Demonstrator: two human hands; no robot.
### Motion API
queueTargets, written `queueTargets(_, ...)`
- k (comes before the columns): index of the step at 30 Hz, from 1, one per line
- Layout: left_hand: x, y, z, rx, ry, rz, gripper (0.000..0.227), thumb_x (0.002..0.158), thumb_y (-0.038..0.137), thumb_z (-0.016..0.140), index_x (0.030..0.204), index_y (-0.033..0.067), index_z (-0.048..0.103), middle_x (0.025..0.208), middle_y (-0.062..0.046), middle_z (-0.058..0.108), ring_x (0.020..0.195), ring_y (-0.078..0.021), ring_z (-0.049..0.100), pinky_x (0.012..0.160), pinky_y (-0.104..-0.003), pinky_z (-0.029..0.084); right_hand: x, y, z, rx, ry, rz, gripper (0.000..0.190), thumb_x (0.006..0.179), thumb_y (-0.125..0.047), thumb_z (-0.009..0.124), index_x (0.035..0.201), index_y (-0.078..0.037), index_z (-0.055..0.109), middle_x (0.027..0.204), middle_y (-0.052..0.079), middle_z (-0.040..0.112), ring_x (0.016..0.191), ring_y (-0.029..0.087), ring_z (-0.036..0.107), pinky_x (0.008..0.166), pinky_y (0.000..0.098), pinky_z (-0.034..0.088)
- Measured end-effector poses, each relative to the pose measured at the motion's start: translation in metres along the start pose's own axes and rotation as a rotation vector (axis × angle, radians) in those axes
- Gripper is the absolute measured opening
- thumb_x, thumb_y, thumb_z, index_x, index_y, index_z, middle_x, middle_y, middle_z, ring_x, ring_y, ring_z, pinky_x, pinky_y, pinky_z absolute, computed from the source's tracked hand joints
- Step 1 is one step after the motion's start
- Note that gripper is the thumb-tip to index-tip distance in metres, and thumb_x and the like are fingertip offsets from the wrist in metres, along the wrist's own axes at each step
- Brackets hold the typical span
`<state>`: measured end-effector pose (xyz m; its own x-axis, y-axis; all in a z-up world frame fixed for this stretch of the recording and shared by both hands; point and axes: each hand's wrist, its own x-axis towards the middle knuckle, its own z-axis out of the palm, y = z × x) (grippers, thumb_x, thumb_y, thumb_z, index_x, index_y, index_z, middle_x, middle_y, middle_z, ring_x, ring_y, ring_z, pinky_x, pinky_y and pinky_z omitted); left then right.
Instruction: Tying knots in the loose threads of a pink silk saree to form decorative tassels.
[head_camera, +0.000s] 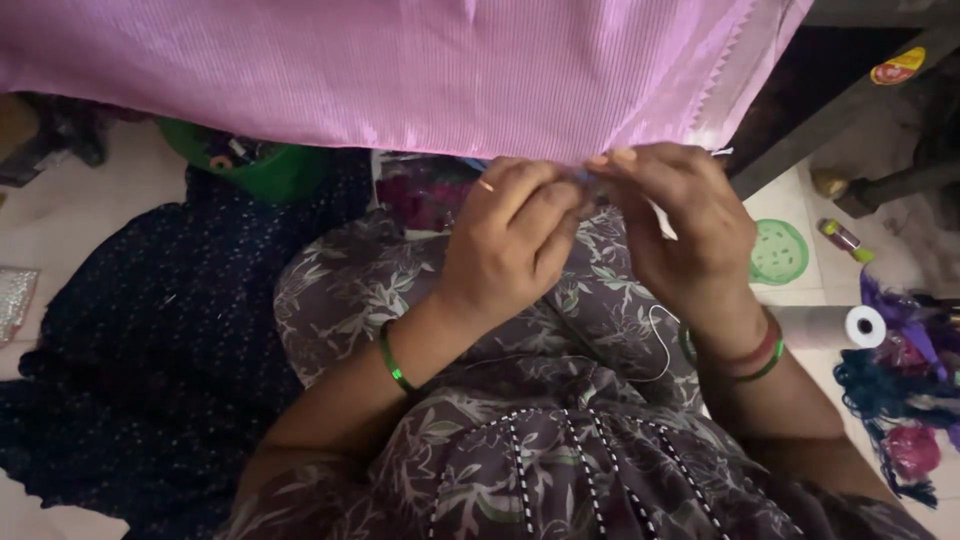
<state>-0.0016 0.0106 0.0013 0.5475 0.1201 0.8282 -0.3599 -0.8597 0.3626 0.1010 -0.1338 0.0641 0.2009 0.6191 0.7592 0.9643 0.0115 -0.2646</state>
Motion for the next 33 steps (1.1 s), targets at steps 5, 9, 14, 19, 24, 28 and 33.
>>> queueTargets(5, 0.005, 0.008, -0.006, -0.03, 0.118, -0.113, 0.013, 0.1, 0.006, 0.07, 0.112, 0.005, 0.064, 0.114, -0.009, 0.062, 0.102, -0.0255, 0.063, 0.089, -0.036, 0.053, -0.005, 0.024, 0.014, 0.052, -0.028, -0.14, 0.038, 0.095, 0.015, 0.08, 0.125, 0.001, 0.06, 0.108, 0.011, 0.071, 0.101, 0.025, 0.069, 0.083, 0.0339, 0.057)
queueTargets(9, 0.003, 0.0, 0.004, -0.362, 0.151, -0.404, 0.008, 0.102, 0.005, 0.07, 0.106, 0.0031, 0.063, 0.109, -0.007, 0.066, 0.089, -0.0158, 0.066, 0.076, -0.028, 0.054, -0.007, 0.024, 0.024, -0.038, 0.008, -0.218, 0.034, 0.095, 0.013, 0.083, 0.12, -0.002, 0.064, 0.109, 0.011, 0.069, 0.1, 0.026, 0.068, 0.081, 0.0339, 0.055)
queueTargets(14, 0.006, 0.0, 0.003, -0.476, 0.181, -0.597, 0.004, 0.097, 0.005, 0.07, 0.1, 0.0033, 0.068, 0.095, -0.003, 0.071, 0.081, -0.0134, 0.07, 0.07, -0.028, 0.054, -0.006, 0.013, 0.029, -0.261, 0.02, -0.236, 0.029, 0.09, 0.012, 0.081, 0.115, 0.002, 0.07, 0.106, 0.011, 0.064, 0.1, 0.031, 0.062, 0.085, 0.0382, 0.053)
queueTargets(19, 0.013, 0.001, -0.003, 0.219, 0.14, -0.114, 0.014, 0.092, 0.009, 0.074, 0.103, 0.0042, 0.066, 0.107, -0.006, 0.065, 0.096, -0.0259, 0.066, 0.084, -0.041, 0.05, -0.004, 0.014, 0.021, -0.159, -0.036, -0.083, 0.028, 0.088, 0.011, 0.079, 0.113, 0.001, 0.071, 0.104, 0.011, 0.064, 0.099, 0.03, 0.061, 0.082, 0.0374, 0.05)
queueTargets(24, 0.011, -0.008, 0.005, -0.1, 0.078, -0.213, 0.013, 0.09, 0.004, 0.068, 0.1, 0.0037, 0.06, 0.113, -0.005, 0.058, 0.101, -0.0235, 0.062, 0.09, -0.037, 0.053, -0.015, 0.023, 0.013, 0.042, -0.046, 0.099, 0.022, 0.093, 0.011, 0.077, 0.111, -0.001, 0.071, 0.105, 0.01, 0.068, 0.1, 0.025, 0.066, 0.084, 0.0326, 0.053)
queueTargets(28, 0.004, -0.01, 0.003, -0.537, 0.041, -0.462, 0.007, 0.098, 0.002, 0.067, 0.102, 0.0048, 0.062, 0.113, -0.001, 0.058, 0.083, -0.0063, 0.057, 0.07, -0.022, 0.046, -0.018, 0.025, 0.009, 0.234, -0.044, 0.245, 0.017, 0.094, 0.013, 0.075, 0.106, 0.001, 0.071, 0.106, 0.009, 0.073, 0.1, 0.021, 0.07, 0.086, 0.0286, 0.056)
queueTargets(33, 0.001, -0.007, -0.001, -0.535, 0.097, -0.502, 0.007, 0.101, 0.004, 0.069, 0.103, 0.0052, 0.062, 0.11, 0.0, 0.058, 0.081, -0.0043, 0.057, 0.069, -0.021, 0.045, -0.014, 0.021, 0.009, 0.206, -0.008, 0.2, 0.021, 0.096, 0.013, 0.076, 0.112, 0.001, 0.07, 0.106, 0.01, 0.073, 0.099, 0.019, 0.072, 0.086, 0.0276, 0.057)
